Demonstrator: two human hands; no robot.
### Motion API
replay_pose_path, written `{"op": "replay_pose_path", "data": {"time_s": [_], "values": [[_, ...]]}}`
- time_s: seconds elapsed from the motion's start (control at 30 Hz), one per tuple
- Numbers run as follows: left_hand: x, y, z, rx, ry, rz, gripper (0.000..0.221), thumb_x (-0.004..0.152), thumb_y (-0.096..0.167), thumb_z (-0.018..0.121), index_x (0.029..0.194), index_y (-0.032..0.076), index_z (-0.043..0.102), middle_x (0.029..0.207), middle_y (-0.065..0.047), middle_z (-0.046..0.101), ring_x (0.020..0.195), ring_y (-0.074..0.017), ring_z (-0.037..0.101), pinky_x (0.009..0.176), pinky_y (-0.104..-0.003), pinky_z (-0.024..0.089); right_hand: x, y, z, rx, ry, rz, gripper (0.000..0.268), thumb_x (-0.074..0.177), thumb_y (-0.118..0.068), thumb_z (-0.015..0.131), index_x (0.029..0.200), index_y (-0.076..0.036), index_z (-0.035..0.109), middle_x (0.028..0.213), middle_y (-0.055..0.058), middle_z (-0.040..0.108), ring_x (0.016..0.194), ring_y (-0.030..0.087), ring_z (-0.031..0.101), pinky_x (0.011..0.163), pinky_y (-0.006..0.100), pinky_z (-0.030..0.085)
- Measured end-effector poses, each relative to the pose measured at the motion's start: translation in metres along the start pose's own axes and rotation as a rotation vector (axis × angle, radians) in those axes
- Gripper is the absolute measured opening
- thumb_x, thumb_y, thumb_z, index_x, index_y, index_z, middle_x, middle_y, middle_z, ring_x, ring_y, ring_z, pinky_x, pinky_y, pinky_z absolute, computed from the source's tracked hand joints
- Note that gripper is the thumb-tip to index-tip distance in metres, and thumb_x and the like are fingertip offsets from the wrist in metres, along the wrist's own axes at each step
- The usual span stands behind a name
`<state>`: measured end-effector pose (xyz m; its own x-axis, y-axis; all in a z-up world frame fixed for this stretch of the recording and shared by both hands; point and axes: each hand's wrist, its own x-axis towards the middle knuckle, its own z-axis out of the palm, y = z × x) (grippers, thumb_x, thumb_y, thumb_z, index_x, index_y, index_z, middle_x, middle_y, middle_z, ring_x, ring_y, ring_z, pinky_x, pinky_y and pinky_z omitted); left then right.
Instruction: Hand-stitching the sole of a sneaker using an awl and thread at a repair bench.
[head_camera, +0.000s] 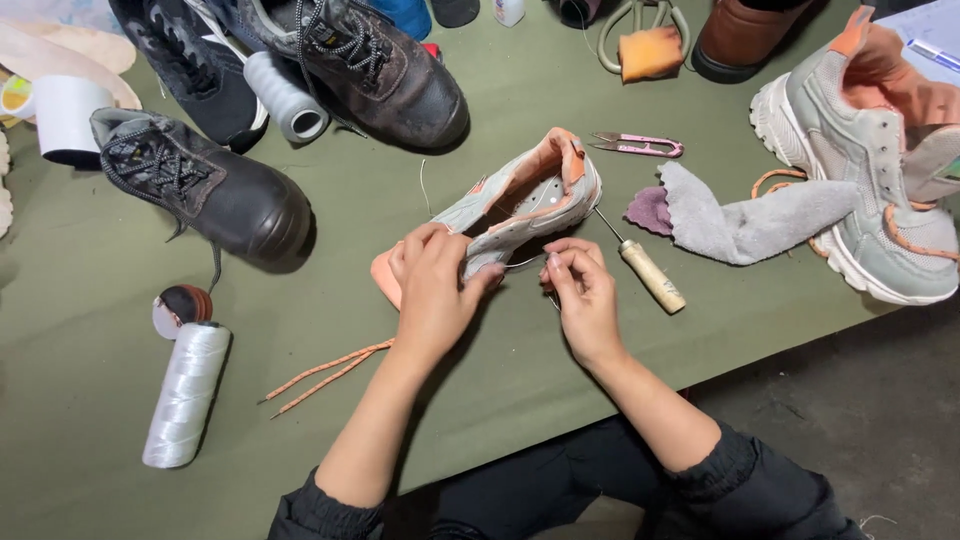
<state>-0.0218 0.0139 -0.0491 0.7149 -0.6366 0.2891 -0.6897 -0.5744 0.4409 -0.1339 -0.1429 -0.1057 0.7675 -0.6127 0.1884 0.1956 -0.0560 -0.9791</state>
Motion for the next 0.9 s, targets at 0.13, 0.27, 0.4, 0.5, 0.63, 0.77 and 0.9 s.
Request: {"op": "replay_pose_path", "data": {"time_s": [0.13, 0.27, 0.4, 0.5, 0.63, 0.77, 0.9], "values": [[0.015, -0.022, -0.010, -0.209, 0.095, -0.177, 0.019, 0.093, 0.039, 0.076, 0.091, 0.021, 0.069, 0.093, 0.007, 0.071, 0.116, -0.0173, 0.059, 0.099, -0.041, 0.033, 0.002, -0.001, -0.011, 0.035, 0.006, 0.010, 0.030, 0.107, -0.016, 0.058, 0.081, -0.002, 0.065, 0.114, 0.018, 0.061, 0.095, 0.020, 0.061, 0.081, 0.031, 0.054], [0.028, -0.012, -0.045, -0.831, -0.001, -0.554, 0.019, 0.096, 0.026, 0.072, 0.088, 0.009, 0.073, 0.064, 0.004, 0.058, 0.063, -0.0074, 0.050, 0.056, -0.021, 0.039, 0.010, -0.024, -0.052, -0.246, 0.084, -0.122, 0.023, 0.111, -0.014, 0.052, 0.095, -0.005, 0.066, 0.116, 0.019, 0.061, 0.111, 0.030, 0.061, 0.101, 0.041, 0.046], [0.039, -0.030, -0.019, -0.818, -0.043, -0.622, 0.018, 0.095, 0.028, 0.072, 0.089, 0.011, 0.074, 0.070, 0.003, 0.063, 0.068, -0.0091, 0.054, 0.062, -0.021, 0.044, -0.008, -0.081, -0.040, -0.539, 0.197, -0.279, 0.010, 0.107, -0.016, 0.060, 0.114, -0.008, 0.061, 0.132, 0.012, 0.049, 0.117, 0.027, 0.053, 0.097, 0.035, 0.047], [0.045, -0.017, -0.013, -0.595, -0.114, -0.574, 0.020, 0.095, 0.040, 0.072, 0.090, 0.021, 0.076, 0.080, -0.001, 0.073, 0.082, -0.0167, 0.065, 0.082, -0.034, 0.053, -0.026, -0.085, -0.019, -0.464, -0.036, -0.200, 0.009, 0.101, -0.013, 0.061, 0.109, -0.010, 0.066, 0.121, 0.009, 0.060, 0.110, 0.025, 0.061, 0.092, 0.034, 0.049], [0.047, -0.017, -0.011, -0.532, -0.105, -0.562, 0.023, 0.095, 0.042, 0.071, 0.086, 0.020, 0.072, 0.078, 0.001, 0.070, 0.083, -0.0188, 0.064, 0.083, -0.035, 0.052, -0.037, -0.050, 0.013, -0.011, -0.265, 0.197, 0.048, 0.096, -0.011, 0.065, 0.139, -0.003, 0.046, 0.140, 0.020, 0.056, 0.097, 0.020, 0.068, 0.078, 0.029, 0.055], [0.049, -0.007, -0.033, -0.485, -0.146, -0.538, 0.022, 0.097, 0.037, 0.067, 0.090, 0.017, 0.071, 0.086, -0.004, 0.073, 0.094, -0.0264, 0.068, 0.090, -0.044, 0.053, -0.036, -0.020, 0.028, 0.202, -0.344, 0.386, 0.057, 0.095, -0.014, 0.070, 0.144, -0.004, 0.042, 0.134, 0.019, 0.060, 0.094, 0.019, 0.070, 0.075, 0.026, 0.057], [0.062, -0.016, -0.042, -0.376, -0.171, -0.498, 0.021, 0.096, 0.036, 0.068, 0.089, 0.015, 0.070, 0.086, -0.006, 0.073, 0.096, -0.0331, 0.070, 0.090, -0.047, 0.052, -0.033, -0.018, 0.038, 0.145, -0.413, 0.372, 0.050, 0.093, -0.017, 0.074, 0.136, -0.006, 0.051, 0.127, 0.015, 0.066, 0.093, 0.016, 0.069, 0.074, 0.025, 0.056]]}}
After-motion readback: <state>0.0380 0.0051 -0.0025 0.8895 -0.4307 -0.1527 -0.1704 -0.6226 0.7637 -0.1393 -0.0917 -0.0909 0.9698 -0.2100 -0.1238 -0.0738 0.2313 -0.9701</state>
